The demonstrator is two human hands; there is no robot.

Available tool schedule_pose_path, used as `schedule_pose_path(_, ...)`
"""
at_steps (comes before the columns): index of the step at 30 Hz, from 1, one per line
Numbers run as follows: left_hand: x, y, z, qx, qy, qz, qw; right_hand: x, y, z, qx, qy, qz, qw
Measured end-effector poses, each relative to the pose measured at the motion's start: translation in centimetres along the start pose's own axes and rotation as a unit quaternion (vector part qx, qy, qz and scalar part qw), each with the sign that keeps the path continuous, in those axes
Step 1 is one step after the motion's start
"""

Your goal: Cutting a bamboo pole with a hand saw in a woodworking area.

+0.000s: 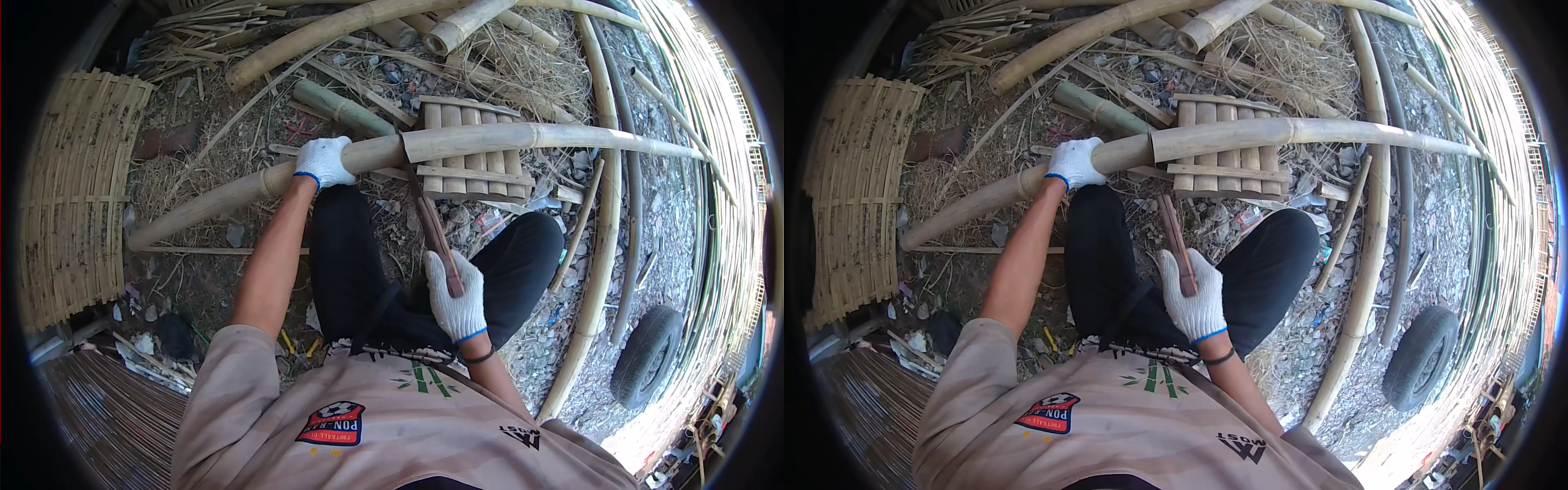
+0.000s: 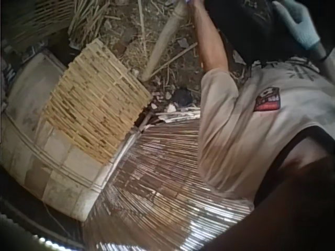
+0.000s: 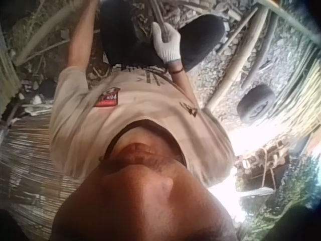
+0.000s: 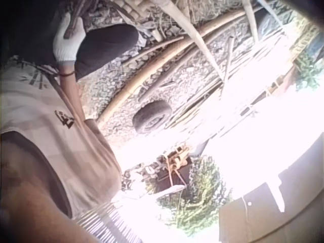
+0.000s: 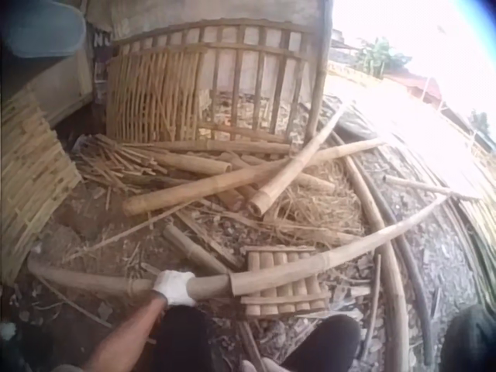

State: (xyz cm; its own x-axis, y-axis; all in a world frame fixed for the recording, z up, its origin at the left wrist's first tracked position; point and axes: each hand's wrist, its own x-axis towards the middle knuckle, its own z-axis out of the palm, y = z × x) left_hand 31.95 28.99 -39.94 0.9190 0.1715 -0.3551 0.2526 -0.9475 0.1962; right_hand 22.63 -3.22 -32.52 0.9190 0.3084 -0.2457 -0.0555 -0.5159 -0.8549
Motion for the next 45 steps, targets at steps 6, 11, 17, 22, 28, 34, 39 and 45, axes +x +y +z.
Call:
schedule_pose_path(6, 3.4, 4.7, 0.3, 0.003, -0.001, 0.042, 0.999, 14.7, 1.5, 3.4, 0.010, 0.144, -0.107, 0.984)
schedule_pose_path(11, 0.4, 0.1, -0.2, -0.001, -0.002, -0.004, 1.000, 3.2, -0.3, 1.0, 0.030, 0.043, -0.033, 0.998)
schedule_pose_path(17, 2.2, 3.2, -0.3, 0.011, 0.004, 0.046, 0.999, 12.5, 0.9, 2.4, 0.047, 0.055, -0.002, 0.997)
schedule_pose_path(22, 0.7, 0.0, 1.3, 0.004, 0.015, 0.025, 1.000, 7.1, -0.5, 1.4, 0.020, 0.008, -0.004, 1.000)
schedule_pose_path(28, 1.2, 1.3, 0.0, -0.002, 0.034, 0.022, 0.999, 8.6, 0.7, 2.1, 0.073, 0.023, 0.015, 0.997)
schedule_pose_path(34, 0.6, -0.1, 1.1, 0.004, 0.001, 0.004, 1.000, 7.3, -0.6, 1.9, -0.017, 0.018, -0.021, 0.999)
schedule_pose_path(39, 0.5, -0.4, 0.6, -0.007, 0.036, 0.009, 0.999, 3.6, -0.4, 1.7, 0.042, 0.043, -0.076, 0.995)
schedule_pose_path(45, 1.6, 0.8, 2.0, 0.000, 0.028, 0.034, 0.999, 11.5, 1.0, 3.5, 0.013, 0.034, -0.052, 0.998)
